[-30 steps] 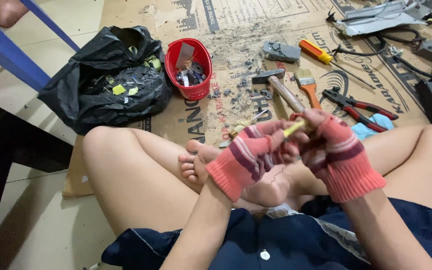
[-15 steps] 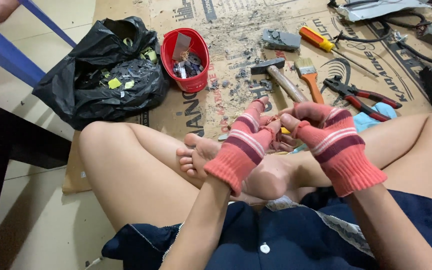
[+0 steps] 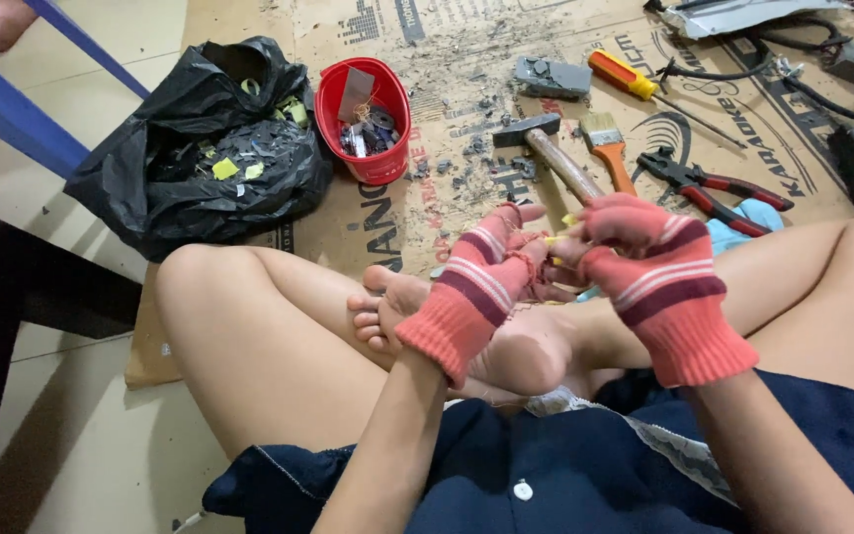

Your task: The person uses a hammer to strike components on a circuit board and manually manipulates small electronic parts while wearing gloves.

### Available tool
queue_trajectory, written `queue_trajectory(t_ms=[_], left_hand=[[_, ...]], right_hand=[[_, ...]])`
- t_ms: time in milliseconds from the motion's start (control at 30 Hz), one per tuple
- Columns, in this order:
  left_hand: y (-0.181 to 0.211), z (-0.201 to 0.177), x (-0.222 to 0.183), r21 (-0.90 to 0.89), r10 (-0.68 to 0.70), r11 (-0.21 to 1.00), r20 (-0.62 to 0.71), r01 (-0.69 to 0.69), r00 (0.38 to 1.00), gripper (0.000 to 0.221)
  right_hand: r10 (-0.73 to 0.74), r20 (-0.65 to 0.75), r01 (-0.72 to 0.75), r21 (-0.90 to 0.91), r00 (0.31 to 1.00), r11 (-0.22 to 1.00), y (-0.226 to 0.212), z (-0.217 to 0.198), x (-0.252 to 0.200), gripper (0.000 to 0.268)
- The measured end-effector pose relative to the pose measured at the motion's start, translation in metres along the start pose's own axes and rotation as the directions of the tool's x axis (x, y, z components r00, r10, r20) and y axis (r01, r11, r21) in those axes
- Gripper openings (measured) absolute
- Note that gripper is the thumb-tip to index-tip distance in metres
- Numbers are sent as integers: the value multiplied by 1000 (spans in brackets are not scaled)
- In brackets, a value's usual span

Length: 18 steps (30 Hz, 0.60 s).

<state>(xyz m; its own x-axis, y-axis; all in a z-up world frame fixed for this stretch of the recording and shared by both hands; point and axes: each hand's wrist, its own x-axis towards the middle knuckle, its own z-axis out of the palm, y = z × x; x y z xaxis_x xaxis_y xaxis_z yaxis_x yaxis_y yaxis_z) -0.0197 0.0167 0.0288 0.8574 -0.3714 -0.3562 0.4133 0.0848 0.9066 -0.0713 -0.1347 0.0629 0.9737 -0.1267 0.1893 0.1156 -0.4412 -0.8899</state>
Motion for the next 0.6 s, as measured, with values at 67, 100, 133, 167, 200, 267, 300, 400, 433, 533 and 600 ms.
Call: queue_trajectory(t_ms=[67,100,133,167,200,267,300,400,433,533,600], left_hand=[[-42,-10,43,-280,223,948,234,-154,946,50],[-39,-11,36,-279,224,948,235,-155,946,50],[-36,-11,30,-312,209,941,241,-129,948,43],[-33,-12,23,-344,195,934,248,-102,949,36],[-29,-11,16,-343,195,934,250,-102,948,36],[-20,-11,1,-432,150,902,274,-18,950,19],[-16,-6,3,-431,148,902,275,-16,950,19],[7,11,-4,-349,-118,929,27,120,993,22],[23,19,-16,-248,-154,959,-59,135,986,35],[44,31,-29,-131,-202,974,-156,182,967,46],[41,33,-22,-116,-223,972,-164,206,961,43]], right_hand=[[133,-32,-126,157,991,980,7,-1,3,11],[132,-32,-125,157,991,980,10,0,1,11],[153,-38,-121,440,987,890,13,1,-1,4],[175,-38,-102,685,984,721,16,1,-2,7],[175,-41,-100,685,984,722,16,-3,0,7],[67,-110,-28,328,992,944,15,-10,5,6],[69,-111,-29,329,991,944,16,-10,3,6],[-1,-132,42,310,991,950,16,-8,-1,9],[-25,-138,64,278,990,958,15,-6,-2,10],[-128,-131,152,193,983,969,11,-4,-5,13],[-203,-116,219,141,972,966,8,-4,-5,15]])
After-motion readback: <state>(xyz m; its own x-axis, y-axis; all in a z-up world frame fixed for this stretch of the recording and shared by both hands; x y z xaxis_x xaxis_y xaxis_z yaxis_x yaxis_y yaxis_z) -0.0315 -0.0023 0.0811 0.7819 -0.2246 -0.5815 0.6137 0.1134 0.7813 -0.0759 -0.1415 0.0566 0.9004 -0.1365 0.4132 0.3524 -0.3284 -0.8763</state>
